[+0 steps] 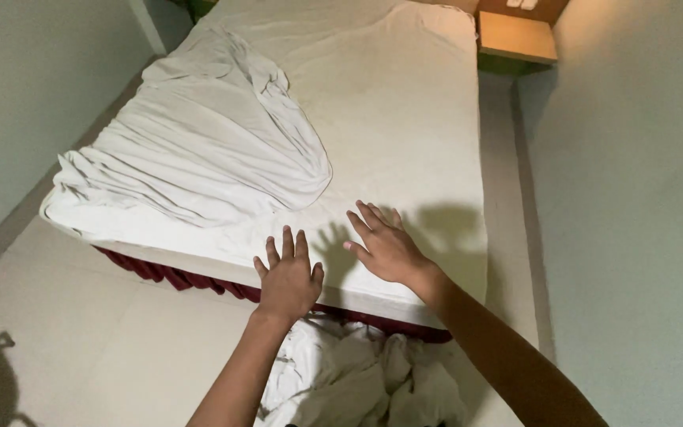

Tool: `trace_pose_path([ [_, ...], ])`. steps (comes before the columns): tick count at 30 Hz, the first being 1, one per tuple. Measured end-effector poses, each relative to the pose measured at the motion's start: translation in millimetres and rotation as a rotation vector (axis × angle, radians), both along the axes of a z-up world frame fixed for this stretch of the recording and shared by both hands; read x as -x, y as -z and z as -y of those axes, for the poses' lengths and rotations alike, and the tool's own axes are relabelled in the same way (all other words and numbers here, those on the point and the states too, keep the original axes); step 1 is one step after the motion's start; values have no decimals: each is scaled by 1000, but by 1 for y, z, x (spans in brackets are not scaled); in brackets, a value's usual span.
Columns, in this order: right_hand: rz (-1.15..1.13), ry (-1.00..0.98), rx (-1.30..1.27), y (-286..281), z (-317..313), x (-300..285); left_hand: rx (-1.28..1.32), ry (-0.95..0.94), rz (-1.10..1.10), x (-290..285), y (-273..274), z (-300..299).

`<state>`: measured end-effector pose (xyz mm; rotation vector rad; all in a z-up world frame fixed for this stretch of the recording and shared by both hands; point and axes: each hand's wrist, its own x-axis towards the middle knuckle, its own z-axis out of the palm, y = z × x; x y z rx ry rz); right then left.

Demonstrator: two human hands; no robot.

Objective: The person picks up a white fitted sheet from a chair and spreads it over a mattress. They then proceed to tuck the elasticized corners of the sheet under the mattress, working around the bed to secure it in place.

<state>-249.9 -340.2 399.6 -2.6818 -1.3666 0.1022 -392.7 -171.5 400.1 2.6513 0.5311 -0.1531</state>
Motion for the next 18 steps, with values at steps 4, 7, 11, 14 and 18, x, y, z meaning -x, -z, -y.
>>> trace_pose_path([
  [4,-33,-61,-1,3,56,-31,-22,-90,83,-22,11,70],
  [7,-56,-93,57,-8,102,-50,-4,-170,128,-37,12,126],
  [11,-103,-168,121,-21,152,-66,15,-266,132,-46,1,192],
  [14,-109,-178,173,-31,185,-70,20,-279,106,-52,-1,232],
  [18,-119,-151,144,-36,212,-82,-8,-275,102,-74,-8,254],
])
